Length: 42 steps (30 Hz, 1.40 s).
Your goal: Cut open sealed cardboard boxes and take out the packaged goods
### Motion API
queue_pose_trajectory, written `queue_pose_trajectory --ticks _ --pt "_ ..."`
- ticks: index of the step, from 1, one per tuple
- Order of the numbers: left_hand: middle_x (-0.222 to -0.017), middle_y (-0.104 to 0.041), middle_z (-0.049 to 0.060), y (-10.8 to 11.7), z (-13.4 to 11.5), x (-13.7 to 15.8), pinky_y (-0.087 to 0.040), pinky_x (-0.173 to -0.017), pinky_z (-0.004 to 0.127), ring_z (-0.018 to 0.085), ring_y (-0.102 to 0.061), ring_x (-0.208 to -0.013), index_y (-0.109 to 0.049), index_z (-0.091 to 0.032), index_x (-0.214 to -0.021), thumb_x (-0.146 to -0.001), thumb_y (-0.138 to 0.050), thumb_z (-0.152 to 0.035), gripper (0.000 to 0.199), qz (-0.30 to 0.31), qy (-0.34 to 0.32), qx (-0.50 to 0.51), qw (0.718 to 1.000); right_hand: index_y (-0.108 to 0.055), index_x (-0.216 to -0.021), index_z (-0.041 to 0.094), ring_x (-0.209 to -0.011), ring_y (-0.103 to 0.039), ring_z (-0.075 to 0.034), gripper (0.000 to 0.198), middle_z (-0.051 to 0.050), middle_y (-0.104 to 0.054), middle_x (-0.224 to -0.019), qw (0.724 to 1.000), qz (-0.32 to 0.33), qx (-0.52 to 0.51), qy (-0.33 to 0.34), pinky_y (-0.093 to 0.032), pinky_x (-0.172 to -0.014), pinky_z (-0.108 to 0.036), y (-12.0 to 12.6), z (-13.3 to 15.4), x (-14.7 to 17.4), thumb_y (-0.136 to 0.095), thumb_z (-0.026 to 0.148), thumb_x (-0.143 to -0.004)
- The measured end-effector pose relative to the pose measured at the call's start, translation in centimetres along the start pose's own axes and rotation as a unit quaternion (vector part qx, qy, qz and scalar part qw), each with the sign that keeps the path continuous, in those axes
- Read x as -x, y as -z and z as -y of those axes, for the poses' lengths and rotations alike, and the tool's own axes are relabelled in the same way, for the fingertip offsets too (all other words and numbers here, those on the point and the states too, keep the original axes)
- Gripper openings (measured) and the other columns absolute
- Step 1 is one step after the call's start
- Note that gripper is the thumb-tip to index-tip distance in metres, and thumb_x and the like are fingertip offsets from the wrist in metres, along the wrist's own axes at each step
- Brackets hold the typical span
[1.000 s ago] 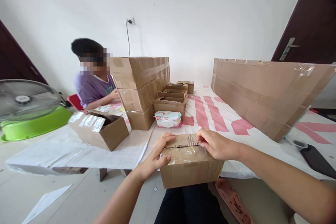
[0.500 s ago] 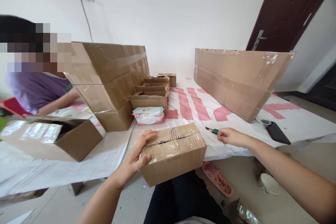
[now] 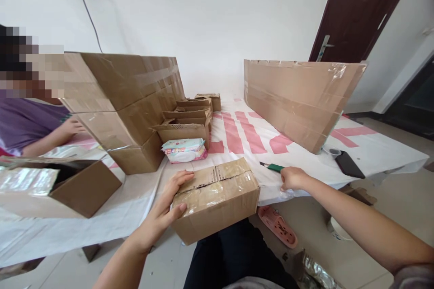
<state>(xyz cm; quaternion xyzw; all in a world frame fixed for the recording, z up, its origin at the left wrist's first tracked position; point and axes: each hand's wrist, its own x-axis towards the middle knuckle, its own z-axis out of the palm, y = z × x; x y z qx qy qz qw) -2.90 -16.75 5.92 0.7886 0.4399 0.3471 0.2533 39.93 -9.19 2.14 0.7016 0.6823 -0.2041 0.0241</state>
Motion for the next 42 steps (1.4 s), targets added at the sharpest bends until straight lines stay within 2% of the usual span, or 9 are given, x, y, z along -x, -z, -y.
queue_pose_trajectory --ticks 8,13,26,29,31,33,36,39,42 --pt "-0.152 -0.035 0.007 0.1 0.2 -0.2 -0.019 -0.118 0.058 0.035 -0.022 -0.145 -0.045 -0.027 -0.135 -0.092 -0.042 -0.050 0.049 -0.001 -0.005 0.001 1.000 -0.054 -0.070 0.019 -0.062 -0.058 -0.016 0.013 0.002 -0.059 -0.062 0.987 0.001 -0.159 0.021 -0.041 -0.055 -0.024 -0.4 -2.1 0.3 -0.065 0.013 -0.066" --pt "-0.149 -0.039 0.009 0.2 0.6 -0.4 -0.021 -0.118 0.056 0.034 -0.025 -0.144 -0.047 -0.026 -0.133 -0.092 -0.042 -0.049 0.048 -0.004 -0.021 -0.010 1.000 -0.054 -0.078 0.018 -0.063 -0.058 -0.015 0.021 0.002 -0.060 -0.066 0.977 0.000 -0.206 0.060 -0.044 -0.058 -0.023 -0.2 -2.0 0.9 -0.060 0.007 -0.062" --pt "-0.148 -0.042 0.010 0.1 0.4 -0.4 -0.022 -0.118 0.056 0.034 -0.025 -0.144 -0.049 -0.026 -0.133 -0.090 -0.045 -0.052 0.050 -0.006 -0.022 0.004 1.000 -0.056 -0.072 0.020 -0.083 -0.060 -0.026 0.032 -0.002 -0.063 -0.083 0.995 -0.074 -0.034 0.061 -0.037 -0.065 -0.027 -0.6 -0.2 1.0 -0.077 0.008 -0.052" --pt "-0.151 -0.037 0.012 0.1 0.0 -0.2 -0.029 -0.114 0.055 0.035 -0.030 -0.142 -0.049 -0.025 -0.132 -0.088 -0.047 -0.054 0.052 -0.036 -0.014 -0.025 0.999 -0.056 -0.073 0.020 -0.077 -0.060 -0.024 0.019 -0.002 -0.064 -0.080 0.992 -0.090 -0.033 0.084 -0.037 -0.064 -0.028 0.7 0.1 1.6 -0.072 0.013 -0.064" --pt "-0.145 -0.041 0.014 0.0 -0.7 0.3 -0.040 -0.107 0.053 0.034 -0.042 -0.134 -0.051 -0.024 -0.126 -0.084 -0.054 -0.055 0.053 -0.090 0.026 -0.073 0.993 -0.057 -0.077 0.021 -0.076 -0.060 -0.021 0.005 -0.003 -0.065 -0.080 0.986 -0.107 -0.049 0.116 -0.040 -0.066 -0.029 1.8 1.2 2.6 -0.060 0.017 -0.079" --pt "-0.119 -0.057 0.012 -0.1 -1.5 0.8 -0.052 -0.089 0.047 0.030 -0.059 -0.108 -0.054 -0.021 -0.110 -0.077 -0.061 -0.057 0.049 -0.155 0.095 -0.116 0.977 -0.058 -0.084 0.022 -0.079 -0.060 -0.020 0.011 -0.003 -0.067 -0.087 0.975 -0.122 -0.085 0.168 -0.043 -0.070 -0.030 2.8 2.9 4.0 -0.049 0.025 -0.090" --pt "-0.073 -0.056 -0.002 -0.3 -2.3 0.8 -0.052 -0.064 0.036 0.021 -0.060 -0.068 -0.048 -0.023 -0.082 -0.077 -0.061 -0.058 0.037 -0.152 0.163 -0.127 0.967 -0.059 -0.100 0.022 -0.086 -0.061 -0.022 0.024 -0.005 -0.067 -0.098 0.942 -0.076 -0.167 0.280 -0.047 -0.074 -0.032 3.9 6.1 5.9 -0.051 0.043 -0.091" --pt "-0.073 -0.057 -0.002 -0.3 -2.0 -0.7 -0.049 -0.063 0.032 0.018 -0.058 -0.067 -0.049 -0.023 -0.080 -0.082 -0.056 -0.050 0.028 -0.146 0.133 -0.108 0.974 -0.057 -0.108 0.021 -0.088 -0.061 -0.024 0.036 -0.007 -0.065 -0.104 0.924 -0.066 -0.186 0.326 -0.049 -0.075 -0.035 4.1 9.2 6.1 -0.064 0.046 -0.083" --pt "-0.090 -0.062 0.003 0.3 -1.4 -3.1 -0.050 -0.074 0.034 0.020 -0.060 -0.082 -0.057 -0.022 -0.089 -0.082 -0.056 -0.046 0.025 -0.194 0.051 -0.096 0.975 -0.053 -0.112 0.021 -0.097 -0.059 -0.027 0.038 -0.011 -0.061 -0.113 0.910 -0.176 -0.191 0.323 -0.049 -0.082 -0.040 3.7 11.4 4.8 -0.066 0.035 -0.079"
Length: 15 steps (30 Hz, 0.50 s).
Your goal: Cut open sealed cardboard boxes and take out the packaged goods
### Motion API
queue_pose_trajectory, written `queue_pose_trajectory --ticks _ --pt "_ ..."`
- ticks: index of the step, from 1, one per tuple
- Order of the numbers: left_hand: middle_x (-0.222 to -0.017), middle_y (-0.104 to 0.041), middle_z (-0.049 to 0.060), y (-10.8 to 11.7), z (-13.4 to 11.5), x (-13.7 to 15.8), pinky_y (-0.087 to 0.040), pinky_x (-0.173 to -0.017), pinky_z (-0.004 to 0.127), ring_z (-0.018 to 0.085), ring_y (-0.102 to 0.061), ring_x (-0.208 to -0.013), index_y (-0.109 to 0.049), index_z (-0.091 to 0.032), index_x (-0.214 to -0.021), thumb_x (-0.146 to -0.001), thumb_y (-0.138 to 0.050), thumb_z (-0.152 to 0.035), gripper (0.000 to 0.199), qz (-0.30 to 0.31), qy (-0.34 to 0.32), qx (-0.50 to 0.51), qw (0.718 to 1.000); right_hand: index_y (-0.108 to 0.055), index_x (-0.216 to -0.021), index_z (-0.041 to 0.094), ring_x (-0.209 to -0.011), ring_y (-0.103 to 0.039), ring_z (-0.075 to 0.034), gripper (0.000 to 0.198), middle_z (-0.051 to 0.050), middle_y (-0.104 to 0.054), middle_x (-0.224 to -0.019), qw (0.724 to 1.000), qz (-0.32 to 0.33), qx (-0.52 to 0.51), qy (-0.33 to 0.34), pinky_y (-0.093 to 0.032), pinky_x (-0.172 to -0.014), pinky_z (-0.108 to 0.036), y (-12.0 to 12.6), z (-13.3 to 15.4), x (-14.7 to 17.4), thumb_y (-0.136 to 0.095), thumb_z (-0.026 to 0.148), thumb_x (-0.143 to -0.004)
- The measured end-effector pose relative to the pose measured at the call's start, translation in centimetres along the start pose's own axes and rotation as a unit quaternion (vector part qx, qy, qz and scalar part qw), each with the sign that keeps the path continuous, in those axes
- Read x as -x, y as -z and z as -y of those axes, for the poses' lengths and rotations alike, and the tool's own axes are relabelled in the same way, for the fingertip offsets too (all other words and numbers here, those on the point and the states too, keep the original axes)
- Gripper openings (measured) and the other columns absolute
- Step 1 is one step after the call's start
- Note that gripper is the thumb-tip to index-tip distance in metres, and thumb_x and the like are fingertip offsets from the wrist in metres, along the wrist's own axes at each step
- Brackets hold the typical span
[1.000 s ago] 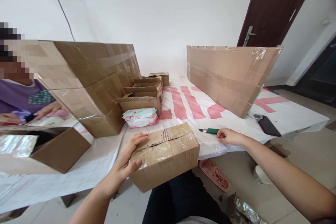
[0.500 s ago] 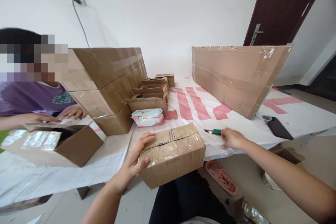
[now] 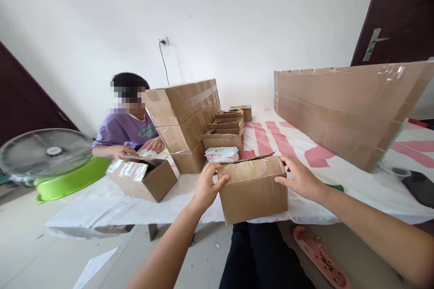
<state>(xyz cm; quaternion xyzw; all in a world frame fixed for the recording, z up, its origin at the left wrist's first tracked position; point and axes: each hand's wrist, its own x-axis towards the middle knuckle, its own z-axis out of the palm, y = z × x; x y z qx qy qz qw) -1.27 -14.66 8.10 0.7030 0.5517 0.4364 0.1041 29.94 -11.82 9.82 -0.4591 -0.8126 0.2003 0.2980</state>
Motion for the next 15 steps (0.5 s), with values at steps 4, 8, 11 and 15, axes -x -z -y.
queue_pose_trajectory --ticks 4,8,11,15 --pt "-0.103 -0.063 0.009 0.9 -0.1 -1.3 -0.048 -0.090 0.039 0.023 -0.059 -0.100 -0.063 -0.020 -0.091 -0.085 -0.055 -0.056 0.037 0.008 -0.080 0.054 0.995 -0.052 -0.113 0.023 -0.109 -0.055 -0.030 0.037 -0.012 -0.059 -0.117 0.995 -0.072 -0.017 0.064 -0.045 -0.094 -0.045 -0.5 -0.1 -0.3 -0.064 0.036 -0.081" --pt "-0.116 -0.064 0.013 2.6 -0.6 0.9 -0.039 -0.106 0.047 0.030 -0.054 -0.117 -0.072 -0.021 -0.093 -0.086 -0.028 -0.076 0.071 0.198 -0.155 0.125 0.960 -0.063 -0.099 0.025 -0.123 -0.046 -0.033 0.037 -0.012 -0.060 -0.122 0.983 0.090 -0.042 0.157 -0.034 -0.107 -0.046 0.7 0.5 2.4 -0.067 0.057 -0.080" --pt "-0.119 -0.065 0.012 3.2 -0.8 2.0 -0.035 -0.111 0.048 0.029 -0.053 -0.121 -0.073 -0.021 -0.097 -0.090 -0.016 -0.071 0.076 0.245 -0.135 0.140 0.950 -0.067 -0.099 0.025 -0.129 -0.041 -0.033 0.039 -0.011 -0.063 -0.118 0.973 0.148 -0.022 0.175 -0.029 -0.110 -0.047 1.0 1.4 3.6 -0.053 0.060 -0.091" --pt "-0.127 -0.063 0.009 3.6 -1.6 1.1 -0.043 -0.105 0.046 0.027 -0.055 -0.120 -0.074 -0.022 -0.091 -0.096 -0.013 -0.061 0.073 0.259 -0.060 0.128 0.956 -0.068 -0.111 0.022 -0.121 -0.048 -0.029 0.056 -0.011 -0.065 -0.115 0.971 0.162 -0.023 0.176 -0.031 -0.108 -0.046 1.2 2.3 2.1 -0.029 0.060 -0.100"
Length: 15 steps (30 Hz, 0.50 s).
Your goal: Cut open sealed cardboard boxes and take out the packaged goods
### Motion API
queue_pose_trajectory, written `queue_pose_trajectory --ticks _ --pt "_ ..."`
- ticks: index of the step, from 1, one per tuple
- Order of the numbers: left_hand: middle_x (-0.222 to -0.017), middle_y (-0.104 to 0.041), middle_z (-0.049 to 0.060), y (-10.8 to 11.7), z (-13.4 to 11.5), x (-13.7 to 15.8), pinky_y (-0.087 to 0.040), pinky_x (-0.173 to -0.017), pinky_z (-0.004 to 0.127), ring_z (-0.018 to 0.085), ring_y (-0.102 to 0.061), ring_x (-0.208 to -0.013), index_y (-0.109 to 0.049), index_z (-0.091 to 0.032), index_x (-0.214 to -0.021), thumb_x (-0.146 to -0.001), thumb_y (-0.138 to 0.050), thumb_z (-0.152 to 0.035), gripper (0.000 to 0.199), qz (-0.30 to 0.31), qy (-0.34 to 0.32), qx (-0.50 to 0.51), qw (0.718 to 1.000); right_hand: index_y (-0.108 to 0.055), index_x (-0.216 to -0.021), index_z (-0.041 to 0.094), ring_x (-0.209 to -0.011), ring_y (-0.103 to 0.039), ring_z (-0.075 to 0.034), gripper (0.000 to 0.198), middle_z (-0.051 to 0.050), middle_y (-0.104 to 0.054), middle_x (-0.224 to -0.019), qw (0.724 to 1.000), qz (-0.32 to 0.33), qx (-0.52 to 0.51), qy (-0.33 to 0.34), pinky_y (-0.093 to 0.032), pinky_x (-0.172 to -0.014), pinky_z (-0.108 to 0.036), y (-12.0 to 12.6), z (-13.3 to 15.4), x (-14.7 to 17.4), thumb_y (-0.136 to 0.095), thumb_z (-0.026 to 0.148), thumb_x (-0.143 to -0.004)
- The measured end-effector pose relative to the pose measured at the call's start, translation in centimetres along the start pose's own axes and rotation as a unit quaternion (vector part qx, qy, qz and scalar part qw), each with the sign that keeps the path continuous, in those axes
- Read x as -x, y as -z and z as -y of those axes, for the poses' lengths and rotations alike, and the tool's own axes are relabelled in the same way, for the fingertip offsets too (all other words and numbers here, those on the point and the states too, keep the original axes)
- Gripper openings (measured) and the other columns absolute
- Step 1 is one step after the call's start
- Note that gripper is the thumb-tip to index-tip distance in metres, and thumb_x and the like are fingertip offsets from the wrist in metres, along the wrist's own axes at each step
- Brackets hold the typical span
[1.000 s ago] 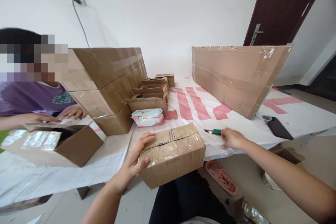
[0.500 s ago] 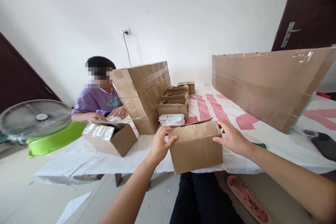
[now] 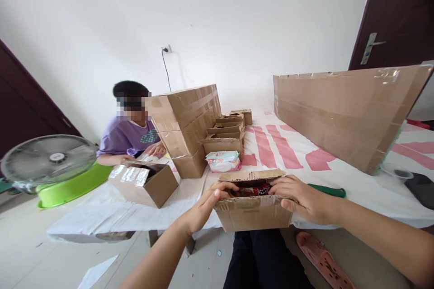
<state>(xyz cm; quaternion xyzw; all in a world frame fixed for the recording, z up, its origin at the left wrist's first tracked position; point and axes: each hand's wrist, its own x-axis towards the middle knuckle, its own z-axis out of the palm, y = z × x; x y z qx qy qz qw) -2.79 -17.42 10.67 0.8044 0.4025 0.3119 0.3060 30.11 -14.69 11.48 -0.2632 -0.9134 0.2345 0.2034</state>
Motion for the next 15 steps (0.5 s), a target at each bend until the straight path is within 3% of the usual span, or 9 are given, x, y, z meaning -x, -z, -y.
queue_pose_trajectory --ticks 3,6,8,10,12,15 --pt "-0.126 -0.066 0.005 0.9 -1.0 -0.7 -0.044 -0.105 0.046 0.026 -0.055 -0.123 -0.076 -0.025 -0.089 -0.097 -0.012 -0.056 0.072 0.038 0.033 -0.019 0.999 -0.072 -0.105 0.020 -0.112 -0.055 -0.028 0.072 -0.010 -0.068 -0.107 0.996 0.061 -0.060 -0.010 -0.038 -0.103 -0.042 1.4 -0.5 -1.9 -0.020 0.069 -0.097" --pt "-0.141 -0.055 0.005 1.3 -1.5 -0.7 -0.038 -0.111 0.047 0.029 -0.044 -0.136 -0.076 -0.026 -0.093 -0.090 -0.046 -0.056 0.042 0.123 0.033 -0.077 0.989 -0.074 -0.095 0.020 -0.101 -0.062 -0.025 0.070 -0.008 -0.071 -0.101 0.988 0.110 -0.092 -0.060 -0.045 -0.094 -0.037 2.3 -0.6 -3.5 -0.018 0.061 -0.101" --pt "-0.154 -0.037 0.007 0.8 -1.5 -0.7 -0.032 -0.113 0.052 0.035 -0.030 -0.143 -0.074 -0.025 -0.097 -0.076 -0.071 -0.049 0.032 0.150 0.022 -0.147 0.977 -0.073 -0.097 0.020 -0.096 -0.064 -0.024 0.047 -0.007 -0.072 -0.103 0.989 0.115 -0.020 -0.089 -0.046 -0.088 -0.035 2.2 -0.1 -4.4 -0.033 0.044 -0.102" --pt "-0.158 -0.028 0.011 -0.1 -1.4 -0.9 -0.029 -0.112 0.061 0.041 -0.022 -0.145 -0.070 -0.024 -0.102 -0.067 -0.080 -0.037 0.039 0.130 0.012 -0.226 0.965 -0.073 -0.104 0.020 -0.097 -0.064 -0.025 0.024 -0.008 -0.072 -0.105 0.983 0.106 0.123 -0.089 -0.045 -0.087 -0.035 1.4 0.4 -5.4 -0.054 0.030 -0.094" --pt "-0.154 -0.032 0.013 -1.0 -1.2 -1.2 -0.029 -0.110 0.065 0.042 -0.022 -0.143 -0.066 -0.024 -0.104 -0.063 -0.081 -0.027 0.044 0.100 0.009 -0.284 0.954 -0.073 -0.104 0.019 -0.099 -0.063 -0.029 0.022 -0.011 -0.072 -0.102 0.962 0.098 0.243 -0.078 -0.045 -0.086 -0.037 0.4 0.8 -6.4 -0.069 0.025 -0.084" --pt "-0.147 -0.039 0.011 -1.9 -1.0 -1.4 -0.030 -0.111 0.062 0.040 -0.029 -0.139 -0.065 -0.025 -0.104 -0.064 -0.080 -0.020 0.042 0.089 0.005 -0.313 0.946 -0.076 -0.094 0.014 -0.084 -0.066 -0.033 0.027 -0.015 -0.073 -0.086 0.942 0.105 0.307 -0.087 -0.047 -0.072 -0.038 -1.2 0.6 -8.1 -0.081 0.030 -0.073"
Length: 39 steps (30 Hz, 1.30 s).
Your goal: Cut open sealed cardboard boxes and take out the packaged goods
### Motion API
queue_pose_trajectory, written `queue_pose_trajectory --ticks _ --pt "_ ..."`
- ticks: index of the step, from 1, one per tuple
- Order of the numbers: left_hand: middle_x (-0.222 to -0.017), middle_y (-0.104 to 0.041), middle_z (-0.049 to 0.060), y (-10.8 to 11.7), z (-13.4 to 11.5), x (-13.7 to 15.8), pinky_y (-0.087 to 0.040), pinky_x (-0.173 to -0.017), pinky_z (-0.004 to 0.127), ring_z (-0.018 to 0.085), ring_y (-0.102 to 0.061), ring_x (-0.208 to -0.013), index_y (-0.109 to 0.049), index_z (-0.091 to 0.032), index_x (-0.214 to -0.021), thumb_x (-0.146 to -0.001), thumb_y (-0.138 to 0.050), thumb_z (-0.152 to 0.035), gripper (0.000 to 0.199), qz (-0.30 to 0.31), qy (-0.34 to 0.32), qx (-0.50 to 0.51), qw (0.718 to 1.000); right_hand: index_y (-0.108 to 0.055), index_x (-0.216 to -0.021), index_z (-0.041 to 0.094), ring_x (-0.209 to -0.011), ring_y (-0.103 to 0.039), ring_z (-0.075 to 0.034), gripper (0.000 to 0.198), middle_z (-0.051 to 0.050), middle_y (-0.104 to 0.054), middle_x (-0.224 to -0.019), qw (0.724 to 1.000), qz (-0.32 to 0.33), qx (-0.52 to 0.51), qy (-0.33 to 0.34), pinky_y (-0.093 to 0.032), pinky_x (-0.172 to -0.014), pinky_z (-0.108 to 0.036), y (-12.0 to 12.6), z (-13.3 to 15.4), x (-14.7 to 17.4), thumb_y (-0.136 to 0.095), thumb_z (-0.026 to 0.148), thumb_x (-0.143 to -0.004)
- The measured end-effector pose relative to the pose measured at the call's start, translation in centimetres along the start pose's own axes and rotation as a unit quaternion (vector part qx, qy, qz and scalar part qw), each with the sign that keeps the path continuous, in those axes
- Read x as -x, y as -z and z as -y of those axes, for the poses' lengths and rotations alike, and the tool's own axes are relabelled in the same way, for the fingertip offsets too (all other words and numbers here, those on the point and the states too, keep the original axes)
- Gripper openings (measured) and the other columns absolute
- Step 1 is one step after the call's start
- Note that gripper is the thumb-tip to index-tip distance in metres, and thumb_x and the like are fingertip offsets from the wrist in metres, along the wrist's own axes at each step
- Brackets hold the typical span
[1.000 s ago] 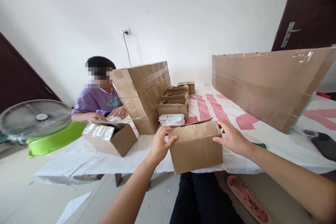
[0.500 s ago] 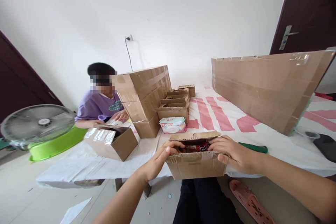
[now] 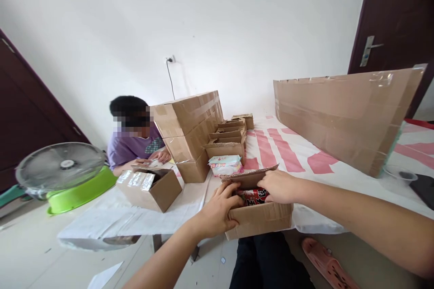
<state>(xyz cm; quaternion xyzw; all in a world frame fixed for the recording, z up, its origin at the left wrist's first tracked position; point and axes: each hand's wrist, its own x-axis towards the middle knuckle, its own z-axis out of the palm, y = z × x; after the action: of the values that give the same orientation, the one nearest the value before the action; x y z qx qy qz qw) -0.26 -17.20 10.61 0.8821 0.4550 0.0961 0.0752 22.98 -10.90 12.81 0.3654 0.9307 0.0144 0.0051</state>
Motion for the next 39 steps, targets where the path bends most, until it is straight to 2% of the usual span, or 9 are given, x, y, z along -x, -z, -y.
queue_pose_trajectory --ticks 4,7,13,20,23,27,33,36,39 --pt "-0.139 -0.041 0.011 -0.8 0.0 0.7 -0.039 -0.108 0.054 0.034 -0.038 -0.133 -0.060 -0.026 -0.109 -0.070 -0.074 -0.014 0.043 -0.045 -0.024 0.002 0.999 -0.075 -0.069 0.012 -0.066 -0.066 -0.031 0.011 -0.015 -0.069 -0.068 1.000 0.000 0.028 -0.007 -0.045 -0.059 -0.035 -1.4 0.2 -2.1 -0.083 0.018 -0.066" --pt "-0.135 -0.042 0.011 -1.6 0.6 1.5 -0.047 -0.102 0.049 0.030 -0.048 -0.125 -0.050 -0.027 -0.122 -0.074 -0.070 -0.011 0.054 -0.108 -0.014 -0.024 0.994 -0.073 -0.063 0.015 -0.069 -0.065 -0.027 0.009 -0.012 -0.069 -0.069 0.999 -0.037 0.031 0.004 -0.045 -0.060 -0.032 -1.8 0.1 -2.7 -0.078 0.009 -0.067" --pt "-0.122 -0.051 0.009 -1.7 3.0 1.1 -0.053 -0.086 0.043 0.027 -0.061 -0.102 -0.055 -0.026 -0.113 -0.080 -0.067 -0.016 0.036 -0.103 0.023 -0.168 0.980 -0.073 -0.077 0.018 -0.094 -0.054 -0.027 0.013 -0.011 -0.066 -0.093 0.976 -0.216 -0.009 -0.014 -0.044 -0.080 -0.036 -0.7 -0.5 -3.2 -0.065 0.020 -0.087" --pt "-0.102 -0.062 0.007 0.1 5.2 -0.6 -0.047 -0.088 0.042 0.026 -0.057 -0.101 -0.059 -0.024 -0.107 -0.088 -0.058 -0.018 0.020 -0.104 0.050 -0.262 0.958 -0.071 -0.076 0.020 -0.105 -0.047 -0.029 0.011 -0.009 -0.063 -0.107 0.909 -0.396 -0.092 -0.096 -0.037 -0.092 -0.043 -0.3 -2.7 -5.1 -0.067 0.018 -0.086" --pt "-0.120 -0.058 0.011 0.3 5.7 -1.5 -0.042 -0.098 0.048 0.032 -0.048 -0.122 -0.062 -0.022 -0.100 -0.085 -0.063 -0.020 0.015 -0.120 0.060 -0.273 0.953 -0.071 -0.076 0.022 -0.103 -0.051 -0.027 0.012 -0.007 -0.064 -0.108 0.890 -0.431 -0.117 -0.094 -0.037 -0.091 -0.042 -0.3 -3.4 -5.5 -0.066 0.017 -0.086" --pt "-0.148 -0.040 0.013 1.0 5.9 -2.3 -0.033 -0.108 0.053 0.038 -0.026 -0.143 -0.065 -0.020 -0.095 -0.083 -0.063 -0.021 0.012 -0.114 0.039 -0.275 0.954 -0.070 -0.076 0.022 -0.099 -0.055 -0.025 0.012 -0.006 -0.065 -0.104 0.870 -0.464 -0.143 -0.086 -0.040 -0.090 -0.040 0.1 -4.3 -5.8 -0.065 0.017 -0.086" --pt "-0.135 -0.055 0.015 2.3 5.7 -3.0 -0.014 -0.114 0.063 0.040 -0.021 -0.145 -0.069 -0.019 -0.096 -0.080 -0.058 -0.016 0.020 -0.042 0.053 -0.270 0.961 -0.068 -0.079 0.021 -0.106 -0.055 -0.026 0.012 -0.010 -0.061 -0.110 0.829 -0.522 -0.176 -0.097 -0.042 -0.096 -0.040 0.8 -6.5 -6.2 -0.059 0.018 -0.087" --pt "-0.123 -0.063 0.017 2.1 6.6 -3.6 -0.022 -0.110 0.064 0.039 -0.036 -0.138 -0.069 -0.018 -0.092 -0.077 -0.057 -0.011 0.021 -0.027 0.099 -0.227 0.969 -0.068 -0.083 0.021 -0.107 -0.055 -0.027 0.014 -0.011 -0.060 -0.110 0.807 -0.547 -0.190 -0.114 -0.042 -0.099 -0.043 1.2 -8.2 -6.5 -0.055 0.019 -0.089" --pt "-0.138 -0.053 0.016 1.9 7.9 -4.3 -0.036 -0.103 0.059 0.034 -0.043 -0.134 -0.067 -0.020 -0.097 -0.079 -0.051 -0.006 0.027 -0.048 0.133 -0.174 0.974 -0.068 -0.081 0.019 -0.107 -0.055 -0.028 0.014 -0.014 -0.059 -0.110 0.800 -0.558 -0.193 -0.109 -0.041 -0.100 -0.044 1.7 -9.6 -6.8 -0.055 0.018 -0.087"
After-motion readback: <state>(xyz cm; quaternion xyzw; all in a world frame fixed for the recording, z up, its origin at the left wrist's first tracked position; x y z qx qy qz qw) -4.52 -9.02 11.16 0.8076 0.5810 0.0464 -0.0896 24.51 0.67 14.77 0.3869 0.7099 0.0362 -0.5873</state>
